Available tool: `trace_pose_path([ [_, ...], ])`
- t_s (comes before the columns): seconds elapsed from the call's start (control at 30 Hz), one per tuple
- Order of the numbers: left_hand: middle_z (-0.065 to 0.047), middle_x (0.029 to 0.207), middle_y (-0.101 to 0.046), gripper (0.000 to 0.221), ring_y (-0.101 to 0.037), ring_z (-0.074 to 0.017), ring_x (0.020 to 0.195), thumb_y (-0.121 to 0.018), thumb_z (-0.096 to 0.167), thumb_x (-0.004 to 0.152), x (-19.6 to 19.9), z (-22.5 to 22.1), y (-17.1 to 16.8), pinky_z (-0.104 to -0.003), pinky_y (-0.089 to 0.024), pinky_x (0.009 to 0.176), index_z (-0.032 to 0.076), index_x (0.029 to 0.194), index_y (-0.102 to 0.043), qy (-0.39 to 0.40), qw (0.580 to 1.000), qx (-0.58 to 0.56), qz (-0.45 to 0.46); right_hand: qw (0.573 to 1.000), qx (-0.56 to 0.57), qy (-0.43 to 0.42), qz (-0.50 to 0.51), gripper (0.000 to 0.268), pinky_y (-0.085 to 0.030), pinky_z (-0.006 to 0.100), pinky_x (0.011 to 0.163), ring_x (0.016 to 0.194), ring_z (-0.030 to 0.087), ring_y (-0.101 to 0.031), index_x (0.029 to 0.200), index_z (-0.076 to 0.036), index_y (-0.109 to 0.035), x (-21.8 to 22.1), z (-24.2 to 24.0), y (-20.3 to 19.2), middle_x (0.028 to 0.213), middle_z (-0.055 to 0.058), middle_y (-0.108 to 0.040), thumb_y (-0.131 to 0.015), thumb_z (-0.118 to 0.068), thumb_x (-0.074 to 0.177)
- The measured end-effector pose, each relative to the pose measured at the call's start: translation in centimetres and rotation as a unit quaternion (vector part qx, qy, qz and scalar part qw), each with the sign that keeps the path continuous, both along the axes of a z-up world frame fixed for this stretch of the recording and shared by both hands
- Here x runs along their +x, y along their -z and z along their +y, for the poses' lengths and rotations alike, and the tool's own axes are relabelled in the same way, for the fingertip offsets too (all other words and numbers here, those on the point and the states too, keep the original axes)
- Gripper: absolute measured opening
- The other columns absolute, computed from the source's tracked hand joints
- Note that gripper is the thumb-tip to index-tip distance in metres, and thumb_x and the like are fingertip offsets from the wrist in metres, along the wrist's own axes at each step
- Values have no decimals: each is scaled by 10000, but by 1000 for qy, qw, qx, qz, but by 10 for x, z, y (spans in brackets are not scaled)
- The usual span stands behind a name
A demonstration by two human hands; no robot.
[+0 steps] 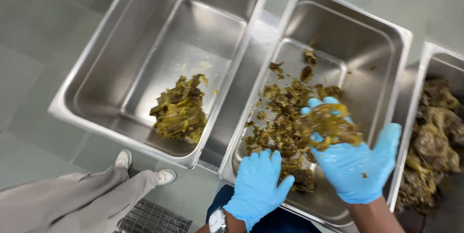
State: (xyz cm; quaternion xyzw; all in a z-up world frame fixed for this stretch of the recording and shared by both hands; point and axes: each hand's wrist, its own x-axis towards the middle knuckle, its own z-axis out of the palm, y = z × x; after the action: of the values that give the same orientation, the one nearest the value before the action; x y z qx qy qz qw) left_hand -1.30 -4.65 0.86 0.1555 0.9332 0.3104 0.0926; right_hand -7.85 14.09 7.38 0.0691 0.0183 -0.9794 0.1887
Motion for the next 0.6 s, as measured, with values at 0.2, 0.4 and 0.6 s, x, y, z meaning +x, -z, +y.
trace_pose_path([
  [0.2, -209, 1032, -602, 721, -569, -339, 868, -668, 506, 939, 2, -5, -5, -490, -442, 778, -105, 1308, -561, -26, 997, 34, 61, 919, 291, -60, 260, 1053, -232, 586, 1241, 1466, 495, -356, 1574, 111, -318, -25, -37, -5, 1602, 338, -353, -504, -727, 963],
  [0.4, -210, 1036, -598, 656, -569, -357, 882, -702, 491, 850, -2, -7, -8, -500, -432, 754, -50, 1204, -594, -55, 995, 76, 16, 628, 552, -101, 539, 969, -230, 584, 1217, 1447, 512, -351, 1532, 129, -330, -83, -176, 8, 1564, 363, -347, -561, -610, 948],
  [0.6, -231, 1079, -677, 633, -621, -424, 1114, -611, 591, 986, 2, 8, 46, -631, -382, 1136, -24, 1127, -666, 42, 995, 7, -88, 203, 641, -84, 736, 891, -227, 582, 1192, 1428, 529, -344, 1489, 147, -341, -55, -229, 12, 1527, 388, -341, -615, -492, 933],
])
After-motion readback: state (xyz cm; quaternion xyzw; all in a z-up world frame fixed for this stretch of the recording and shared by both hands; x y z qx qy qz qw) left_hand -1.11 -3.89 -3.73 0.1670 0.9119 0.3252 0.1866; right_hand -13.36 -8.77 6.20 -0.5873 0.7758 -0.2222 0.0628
